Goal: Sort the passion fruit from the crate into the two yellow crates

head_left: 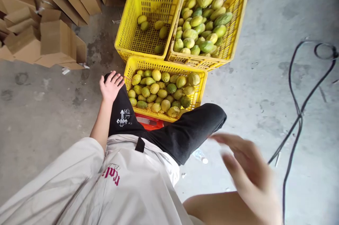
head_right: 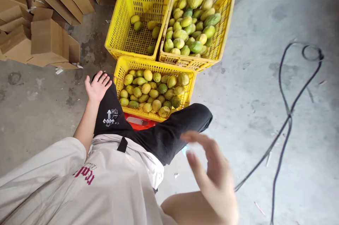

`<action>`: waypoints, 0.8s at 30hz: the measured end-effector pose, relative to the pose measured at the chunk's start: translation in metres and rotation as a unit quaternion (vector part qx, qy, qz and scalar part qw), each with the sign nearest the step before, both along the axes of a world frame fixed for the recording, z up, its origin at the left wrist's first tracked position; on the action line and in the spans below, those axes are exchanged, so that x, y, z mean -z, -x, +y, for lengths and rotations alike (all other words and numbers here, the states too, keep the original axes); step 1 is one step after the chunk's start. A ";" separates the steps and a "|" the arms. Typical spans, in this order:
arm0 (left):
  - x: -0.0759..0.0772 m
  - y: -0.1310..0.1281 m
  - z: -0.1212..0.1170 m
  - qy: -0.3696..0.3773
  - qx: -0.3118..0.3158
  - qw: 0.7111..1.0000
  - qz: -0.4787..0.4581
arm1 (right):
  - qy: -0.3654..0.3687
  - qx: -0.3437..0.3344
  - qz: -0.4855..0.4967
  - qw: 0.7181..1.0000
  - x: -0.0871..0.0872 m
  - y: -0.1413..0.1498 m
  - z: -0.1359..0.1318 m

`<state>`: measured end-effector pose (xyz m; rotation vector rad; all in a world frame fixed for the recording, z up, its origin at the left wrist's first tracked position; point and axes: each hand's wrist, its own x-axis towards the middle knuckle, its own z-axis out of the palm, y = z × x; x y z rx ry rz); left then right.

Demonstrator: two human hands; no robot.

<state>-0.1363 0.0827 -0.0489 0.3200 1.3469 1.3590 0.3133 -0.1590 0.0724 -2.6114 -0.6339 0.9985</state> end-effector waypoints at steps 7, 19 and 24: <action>-0.001 0.000 0.001 -0.010 0.021 0.999 0.036 | -0.018 0.030 -0.110 0.993 0.096 0.050 0.022; 0.038 -0.047 0.008 0.017 0.183 0.928 0.324 | 0.042 0.091 -0.139 0.985 0.121 0.074 0.071; 0.066 -0.130 -0.026 0.057 0.487 0.769 0.410 | 0.021 0.121 -0.138 0.983 0.116 0.072 0.074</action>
